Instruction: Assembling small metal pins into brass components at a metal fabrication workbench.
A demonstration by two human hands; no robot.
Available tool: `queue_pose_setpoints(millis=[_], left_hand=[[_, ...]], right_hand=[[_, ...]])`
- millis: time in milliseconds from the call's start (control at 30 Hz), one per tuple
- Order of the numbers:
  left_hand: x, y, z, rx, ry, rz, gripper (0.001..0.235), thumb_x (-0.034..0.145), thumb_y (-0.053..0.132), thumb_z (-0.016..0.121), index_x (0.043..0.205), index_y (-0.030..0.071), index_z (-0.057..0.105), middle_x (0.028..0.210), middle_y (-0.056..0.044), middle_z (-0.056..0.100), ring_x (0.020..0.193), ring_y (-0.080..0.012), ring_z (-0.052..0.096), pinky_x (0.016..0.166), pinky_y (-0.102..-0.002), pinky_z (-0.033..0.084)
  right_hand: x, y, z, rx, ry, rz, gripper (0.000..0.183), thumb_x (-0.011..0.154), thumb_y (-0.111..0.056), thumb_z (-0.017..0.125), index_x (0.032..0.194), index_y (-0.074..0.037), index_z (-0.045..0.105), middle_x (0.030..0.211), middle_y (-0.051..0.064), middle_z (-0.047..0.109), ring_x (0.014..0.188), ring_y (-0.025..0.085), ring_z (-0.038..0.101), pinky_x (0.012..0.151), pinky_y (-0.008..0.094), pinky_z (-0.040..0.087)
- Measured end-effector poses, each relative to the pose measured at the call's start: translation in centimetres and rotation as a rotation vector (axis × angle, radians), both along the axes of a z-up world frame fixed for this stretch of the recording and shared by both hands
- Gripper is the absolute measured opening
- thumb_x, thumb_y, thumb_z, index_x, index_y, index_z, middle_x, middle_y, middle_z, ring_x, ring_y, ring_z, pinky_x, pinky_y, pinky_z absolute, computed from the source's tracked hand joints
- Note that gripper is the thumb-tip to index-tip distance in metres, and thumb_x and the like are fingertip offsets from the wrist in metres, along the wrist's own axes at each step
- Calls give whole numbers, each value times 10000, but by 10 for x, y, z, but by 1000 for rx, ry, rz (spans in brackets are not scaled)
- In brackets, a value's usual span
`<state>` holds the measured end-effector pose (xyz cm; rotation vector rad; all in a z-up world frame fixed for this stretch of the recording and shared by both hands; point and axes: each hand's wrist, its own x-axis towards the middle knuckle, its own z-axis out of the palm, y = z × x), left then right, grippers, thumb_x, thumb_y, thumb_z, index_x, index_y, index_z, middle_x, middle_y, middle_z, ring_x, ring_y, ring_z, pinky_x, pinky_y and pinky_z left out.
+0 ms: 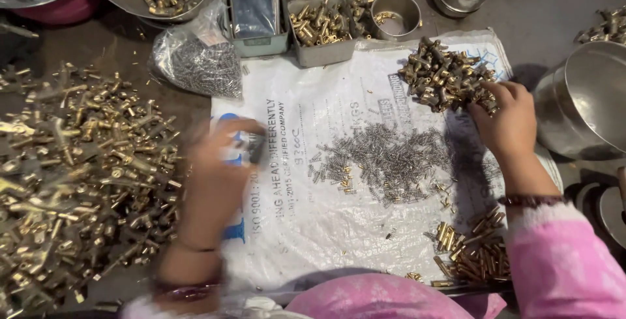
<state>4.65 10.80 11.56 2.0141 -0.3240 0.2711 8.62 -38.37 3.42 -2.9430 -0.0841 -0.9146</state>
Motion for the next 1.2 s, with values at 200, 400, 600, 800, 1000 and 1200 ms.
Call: queue_pose_setpoints(millis=[200,400,600,800,1000,1200], left_hand=[[-43,-127,-40,-205,338,-421,333,809,-83,649,1117,31,705,1123,-112,709,1018,-177,686,817,-281,596],[-55,-152,-55,-135,545,-219,572,749,97,721,1297,98,553,1163,-102,664,860,-200,702,691,-343,551],[-69,-154,-79,67,476,-441,367,767,82,768,1131,112,726,913,-150,719,792,-237,697,725,-335,546],[-48,-141,-51,24,876,-420,433,801,86,650,1203,232,720,830,-127,746,612,-268,627,600,-385,483],[-45,-125,-92,27,726,-308,347,781,70,711,1127,86,709,722,-136,677,593,-194,621,580,-345,482],[-50,-132,-85,-119,755,-344,294,802,98,722,1095,79,724,709,-105,677,583,-174,605,555,-341,467]], right_hand=[[15,-12,-12,138,169,-141,183,926,-214,849,1082,-127,806,1091,125,724,1072,343,665,929,431,531],[-94,116,27,962,421,367,227,842,-101,797,1065,-66,774,1040,66,757,940,161,722,834,305,583],[-48,104,26,718,384,78,155,950,-124,725,1099,-105,761,1072,53,754,917,175,738,823,312,589],[32,138,-2,184,226,387,218,831,-116,746,1045,-105,780,1050,98,727,934,343,686,783,427,550],[32,160,7,334,458,230,156,908,-122,729,1057,-115,776,1027,96,724,860,261,710,775,371,565],[-105,162,31,1147,624,524,120,847,-3,758,966,-6,742,1004,91,756,973,192,722,889,337,584]])
